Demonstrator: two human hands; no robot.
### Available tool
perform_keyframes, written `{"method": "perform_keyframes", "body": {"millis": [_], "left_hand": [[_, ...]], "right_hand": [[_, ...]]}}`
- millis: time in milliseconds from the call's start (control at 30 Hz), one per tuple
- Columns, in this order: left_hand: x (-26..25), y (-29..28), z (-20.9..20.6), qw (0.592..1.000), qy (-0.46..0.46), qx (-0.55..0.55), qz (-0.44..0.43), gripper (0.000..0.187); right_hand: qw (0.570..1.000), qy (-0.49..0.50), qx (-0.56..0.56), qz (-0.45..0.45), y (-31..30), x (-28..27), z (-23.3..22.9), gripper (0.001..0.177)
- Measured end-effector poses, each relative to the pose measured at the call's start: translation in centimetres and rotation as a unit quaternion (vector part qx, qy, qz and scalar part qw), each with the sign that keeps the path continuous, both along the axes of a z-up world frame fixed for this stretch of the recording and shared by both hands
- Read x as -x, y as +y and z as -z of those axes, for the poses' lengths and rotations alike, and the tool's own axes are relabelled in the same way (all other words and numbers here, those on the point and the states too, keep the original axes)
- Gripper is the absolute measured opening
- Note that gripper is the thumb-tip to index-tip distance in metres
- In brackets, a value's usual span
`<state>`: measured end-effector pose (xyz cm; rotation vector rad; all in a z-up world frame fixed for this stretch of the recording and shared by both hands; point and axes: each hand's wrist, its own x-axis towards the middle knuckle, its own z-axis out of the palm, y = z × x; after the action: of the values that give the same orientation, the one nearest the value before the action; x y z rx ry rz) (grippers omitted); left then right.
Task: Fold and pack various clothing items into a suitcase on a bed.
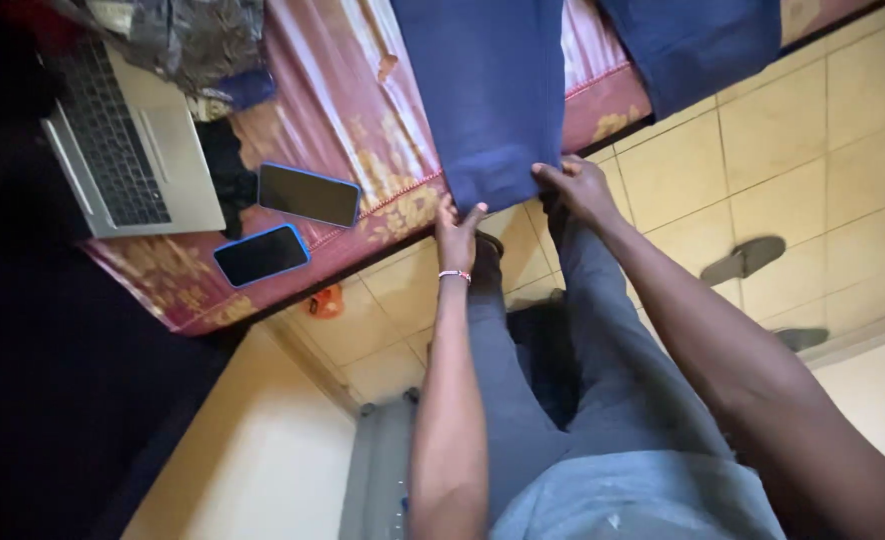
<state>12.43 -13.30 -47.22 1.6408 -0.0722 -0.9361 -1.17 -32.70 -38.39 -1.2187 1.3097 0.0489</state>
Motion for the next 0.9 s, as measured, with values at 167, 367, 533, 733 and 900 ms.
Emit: {"method": "perform_keyframes", "body": {"millis": [167, 367, 533, 733, 900], "left_hand": [[1.4, 2.0, -0.2, 0.987, 0.137, 0.050, 0.067, 0.041], [4.0, 6.4, -3.3, 0.975, 0.192, 0.039, 0.101, 0.030], [8.0, 9.3, -8.0, 0.969, 0.220, 0.020, 0.112, 0.035], [11.1, 12.1, -14.0, 0.960, 0.255, 0.021, 0.118, 0.041], [13.2, 11.2, -22.8, 0.950, 0.277, -0.029, 0.140, 0.042]], "right_hand": [[0.999, 0.001, -0.037, -0.012, 1.3, 4.1, -1.9, 0.044], [0.990, -0.068, -0.123, -0.011, 4.2, 6.7, -4.2, 0.046], [0.970, -0.093, -0.225, 0.020, 6.6, 9.8, -6.5, 0.047], [0.935, -0.141, -0.325, 0.007, 7.8, 12.8, -13.7, 0.055], [0.900, -0.160, -0.402, 0.051, 8.2, 15.8, -17.6, 0.059]]}}
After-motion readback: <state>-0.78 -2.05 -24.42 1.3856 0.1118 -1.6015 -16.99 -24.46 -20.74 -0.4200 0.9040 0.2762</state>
